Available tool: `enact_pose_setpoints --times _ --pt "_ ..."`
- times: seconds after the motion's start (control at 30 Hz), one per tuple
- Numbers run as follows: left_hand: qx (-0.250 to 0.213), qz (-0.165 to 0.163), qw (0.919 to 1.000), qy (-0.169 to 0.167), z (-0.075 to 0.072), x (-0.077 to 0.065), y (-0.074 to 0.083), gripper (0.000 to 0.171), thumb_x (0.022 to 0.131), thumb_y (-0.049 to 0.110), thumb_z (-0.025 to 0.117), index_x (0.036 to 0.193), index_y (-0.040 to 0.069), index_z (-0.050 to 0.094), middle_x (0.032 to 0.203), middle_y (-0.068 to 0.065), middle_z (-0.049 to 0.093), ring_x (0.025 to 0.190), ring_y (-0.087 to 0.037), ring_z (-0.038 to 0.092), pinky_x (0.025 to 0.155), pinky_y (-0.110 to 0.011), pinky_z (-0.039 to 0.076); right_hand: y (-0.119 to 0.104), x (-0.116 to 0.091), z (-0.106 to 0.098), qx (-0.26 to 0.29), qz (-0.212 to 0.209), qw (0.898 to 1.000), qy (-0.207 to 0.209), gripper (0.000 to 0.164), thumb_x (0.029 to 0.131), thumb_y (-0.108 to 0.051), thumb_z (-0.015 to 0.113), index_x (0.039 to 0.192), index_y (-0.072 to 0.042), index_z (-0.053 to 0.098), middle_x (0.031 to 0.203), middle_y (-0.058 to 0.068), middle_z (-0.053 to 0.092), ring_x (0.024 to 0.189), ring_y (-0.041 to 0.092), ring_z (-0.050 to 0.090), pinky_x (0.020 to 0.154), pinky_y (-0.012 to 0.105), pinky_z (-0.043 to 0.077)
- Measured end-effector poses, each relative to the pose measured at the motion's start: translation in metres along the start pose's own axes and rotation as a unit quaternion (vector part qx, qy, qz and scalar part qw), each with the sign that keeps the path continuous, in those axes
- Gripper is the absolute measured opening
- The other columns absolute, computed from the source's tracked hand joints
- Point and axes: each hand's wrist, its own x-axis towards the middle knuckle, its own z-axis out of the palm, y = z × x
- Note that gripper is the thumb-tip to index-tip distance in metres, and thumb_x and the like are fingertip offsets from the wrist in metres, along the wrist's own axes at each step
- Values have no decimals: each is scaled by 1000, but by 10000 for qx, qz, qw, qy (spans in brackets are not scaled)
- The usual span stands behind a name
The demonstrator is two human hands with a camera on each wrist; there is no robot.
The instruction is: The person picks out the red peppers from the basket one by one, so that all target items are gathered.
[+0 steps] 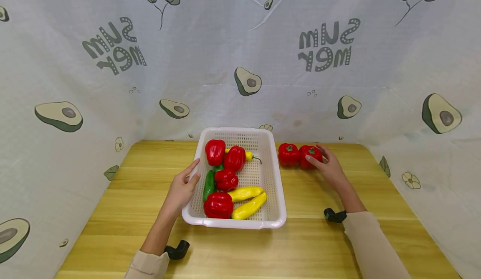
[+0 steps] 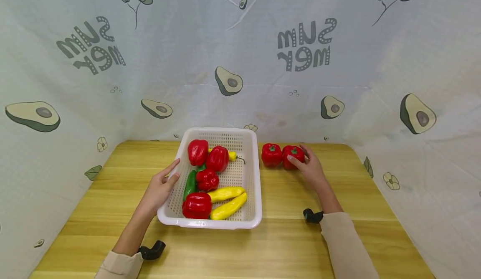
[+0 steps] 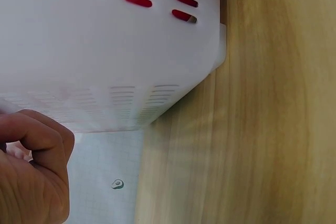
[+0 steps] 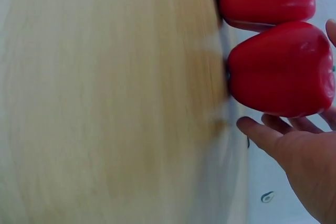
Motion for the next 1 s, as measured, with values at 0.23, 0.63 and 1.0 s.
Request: enact_pose_setpoints --times 0.23,0.63,1.0 --pt "-15 29 10000 -3 -1 -1 -1 52 107 26 55 158 29 43 133 -29 65 100 -39 75 72 -51 66 -10 -8 -8 48 -400 9989 224 86 103 -44 61 166 -11 13 172 18 18 156 42 22 123 61 28" --pt "-40 31 10000 21 1 0 -1 51 107 24 55 157 29 45 129 -29 67 97 -37 76 71 -49 66 -55 -29 4 -482 -1250 9888 655 80 100 -32 68 164 -11 25 169 19 25 157 44 20 126 62 20" --pt "-38 88 10000 10 0 2 -3 51 108 22 54 158 28 44 126 -30 68 96 -37 76 71 -49 66 -94 -46 49 -177 -1519 9881 -157 81 96 -24 74 162 -12 28 168 15 30 156 39 27 121 59 33"
